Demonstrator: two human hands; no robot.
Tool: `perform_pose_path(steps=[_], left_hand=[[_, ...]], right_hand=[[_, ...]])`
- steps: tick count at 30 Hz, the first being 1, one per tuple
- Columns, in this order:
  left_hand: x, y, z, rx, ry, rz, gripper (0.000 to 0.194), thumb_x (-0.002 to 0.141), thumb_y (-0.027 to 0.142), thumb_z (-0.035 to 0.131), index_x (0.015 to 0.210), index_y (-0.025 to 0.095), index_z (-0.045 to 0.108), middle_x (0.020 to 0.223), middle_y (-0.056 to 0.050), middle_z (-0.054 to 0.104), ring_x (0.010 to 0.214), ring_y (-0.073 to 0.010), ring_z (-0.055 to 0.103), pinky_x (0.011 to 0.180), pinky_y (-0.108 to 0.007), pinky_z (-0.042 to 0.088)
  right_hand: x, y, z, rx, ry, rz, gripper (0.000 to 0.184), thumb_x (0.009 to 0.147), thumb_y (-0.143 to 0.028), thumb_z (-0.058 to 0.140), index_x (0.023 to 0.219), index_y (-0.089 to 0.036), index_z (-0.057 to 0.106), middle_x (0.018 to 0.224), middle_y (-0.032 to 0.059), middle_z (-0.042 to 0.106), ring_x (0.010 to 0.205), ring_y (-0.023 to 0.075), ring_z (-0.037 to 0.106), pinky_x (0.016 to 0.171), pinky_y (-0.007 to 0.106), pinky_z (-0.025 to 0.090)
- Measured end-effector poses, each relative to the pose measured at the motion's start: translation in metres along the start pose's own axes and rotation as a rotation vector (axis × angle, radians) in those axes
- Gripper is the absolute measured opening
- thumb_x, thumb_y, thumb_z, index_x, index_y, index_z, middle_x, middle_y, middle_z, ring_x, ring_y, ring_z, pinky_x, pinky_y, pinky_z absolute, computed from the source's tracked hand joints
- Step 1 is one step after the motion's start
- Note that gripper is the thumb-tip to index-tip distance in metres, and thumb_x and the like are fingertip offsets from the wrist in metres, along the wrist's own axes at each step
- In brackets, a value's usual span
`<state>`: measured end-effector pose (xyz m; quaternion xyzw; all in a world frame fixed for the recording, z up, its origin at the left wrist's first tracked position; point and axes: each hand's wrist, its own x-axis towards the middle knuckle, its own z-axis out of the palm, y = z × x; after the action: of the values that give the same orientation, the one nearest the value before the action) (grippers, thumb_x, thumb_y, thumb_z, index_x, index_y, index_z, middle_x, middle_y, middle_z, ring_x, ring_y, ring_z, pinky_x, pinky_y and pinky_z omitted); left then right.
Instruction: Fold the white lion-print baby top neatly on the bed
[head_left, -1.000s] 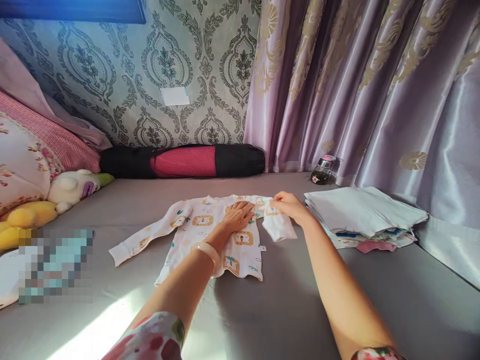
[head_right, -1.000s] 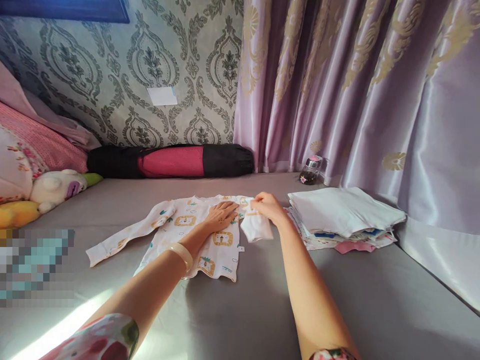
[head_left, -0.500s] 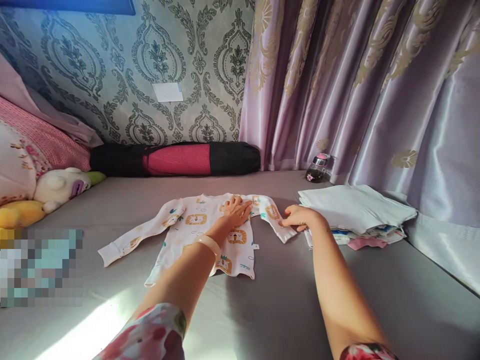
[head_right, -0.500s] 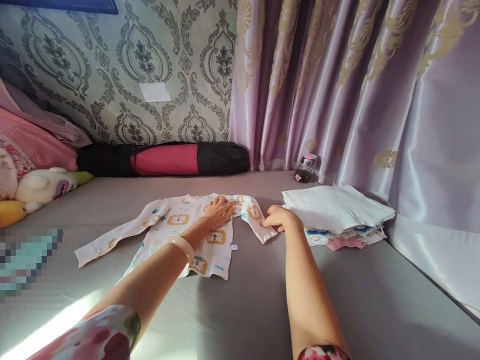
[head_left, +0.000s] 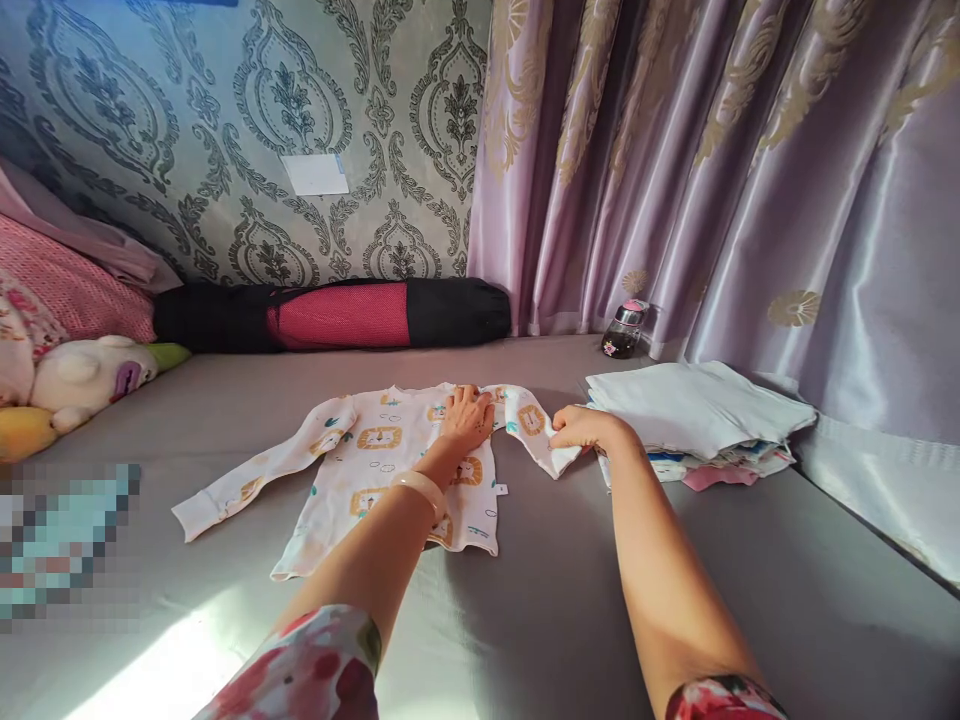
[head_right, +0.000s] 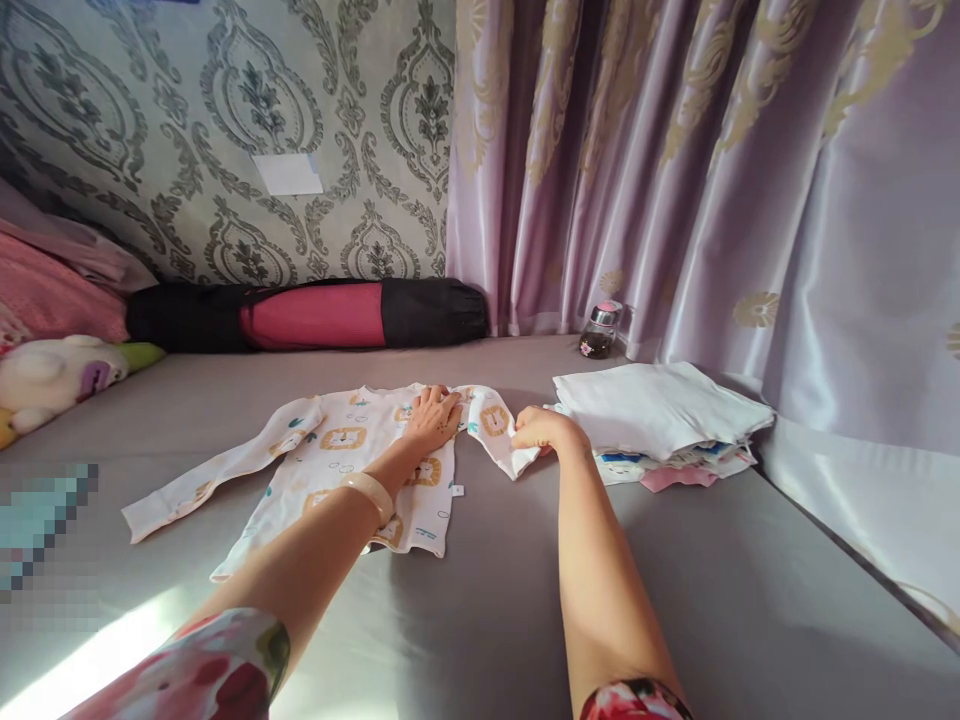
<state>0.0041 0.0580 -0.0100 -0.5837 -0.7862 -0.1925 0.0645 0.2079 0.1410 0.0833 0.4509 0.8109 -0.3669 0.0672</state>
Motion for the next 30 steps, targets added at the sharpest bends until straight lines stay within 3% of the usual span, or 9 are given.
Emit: perform_pose_path(steps=[4, 9, 15, 19, 22, 26, 30], left_hand=[[-0.001, -0.002, -0.007, -0.109, -0.017, 0.045, 0.035, 0.095, 0.024, 0.037, 0.119, 0.023, 0.062, 0.126, -0.008, 0.058, 0.118, -0.0262, 0.048, 0.1, -0.043, 0.037], [0.001, -0.004, -0.009, -0.202, -0.066, 0.064, 0.037, 0.094, 0.021, 0.035, 0.12, 0.021, 0.061, 0.131, -0.006, 0.06, 0.123, -0.0231, 0.05, 0.104, -0.04, 0.037], [0.002, -0.006, -0.006, -0.198, -0.094, 0.106, 0.038, 0.094, 0.024, 0.037, 0.127, 0.023, 0.054, 0.135, -0.006, 0.058, 0.129, -0.0233, 0.046, 0.108, -0.041, 0.036], [0.002, -0.005, -0.008, -0.194, -0.088, 0.067, 0.031, 0.09, 0.023, 0.043, 0.119, 0.024, 0.055, 0.12, -0.007, 0.064, 0.123, -0.0232, 0.05, 0.104, -0.041, 0.039], [0.001, -0.005, -0.009, -0.192, -0.106, 0.079, 0.029, 0.091, 0.025, 0.044, 0.116, 0.024, 0.057, 0.121, -0.007, 0.064, 0.125, -0.0231, 0.049, 0.105, -0.041, 0.039], [0.0, -0.004, -0.01, -0.176, -0.175, 0.122, 0.039, 0.094, 0.035, 0.042, 0.13, 0.025, 0.054, 0.144, -0.006, 0.051, 0.137, -0.0262, 0.037, 0.113, -0.046, 0.03], [0.0, -0.003, -0.009, -0.158, -0.209, 0.122, 0.052, 0.093, 0.052, 0.042, 0.138, 0.026, 0.049, 0.153, -0.007, 0.04, 0.142, -0.032, 0.029, 0.115, -0.052, 0.024]], right_hand=[[-0.004, 0.002, -0.009, 0.42, 0.099, -0.029, 0.03, 0.068, -0.02, 0.073, 0.096, -0.018, 0.062, 0.068, -0.0001, 0.066, 0.061, 0.0144, 0.064, 0.053, 0.022, 0.05], [-0.008, 0.006, -0.025, 0.832, 0.429, -0.104, 0.037, 0.077, -0.023, 0.07, 0.112, -0.02, 0.057, 0.081, 0.0023, 0.069, 0.072, 0.0148, 0.067, 0.061, 0.025, 0.056], [0.0, 0.015, -0.027, 0.957, 0.456, -0.3, 0.047, 0.066, -0.017, 0.069, 0.112, -0.024, 0.06, 0.084, -0.0005, 0.068, 0.078, 0.0166, 0.067, 0.07, 0.03, 0.056], [0.012, 0.021, -0.025, 0.669, 0.718, -0.309, 0.023, 0.072, -0.021, 0.058, 0.092, -0.018, 0.068, 0.085, 0.0027, 0.068, 0.08, 0.0185, 0.065, 0.078, 0.033, 0.052], [0.021, 0.024, -0.022, 0.266, 0.947, -0.283, 0.033, 0.077, -0.014, 0.043, 0.093, -0.015, 0.071, 0.105, 0.0092, 0.068, 0.099, 0.0229, 0.062, 0.093, 0.037, 0.047], [0.029, 0.026, -0.007, -0.124, 0.962, -0.225, 0.053, 0.077, -0.004, 0.037, 0.124, -0.013, 0.06, 0.139, 0.0147, 0.052, 0.13, 0.0261, 0.046, 0.108, 0.042, 0.033], [0.031, 0.024, 0.007, -0.306, 0.954, -0.077, 0.056, 0.08, -0.007, 0.045, 0.135, -0.009, 0.049, 0.157, 0.0221, 0.023, 0.146, 0.0362, 0.016, 0.112, 0.062, 0.015]])
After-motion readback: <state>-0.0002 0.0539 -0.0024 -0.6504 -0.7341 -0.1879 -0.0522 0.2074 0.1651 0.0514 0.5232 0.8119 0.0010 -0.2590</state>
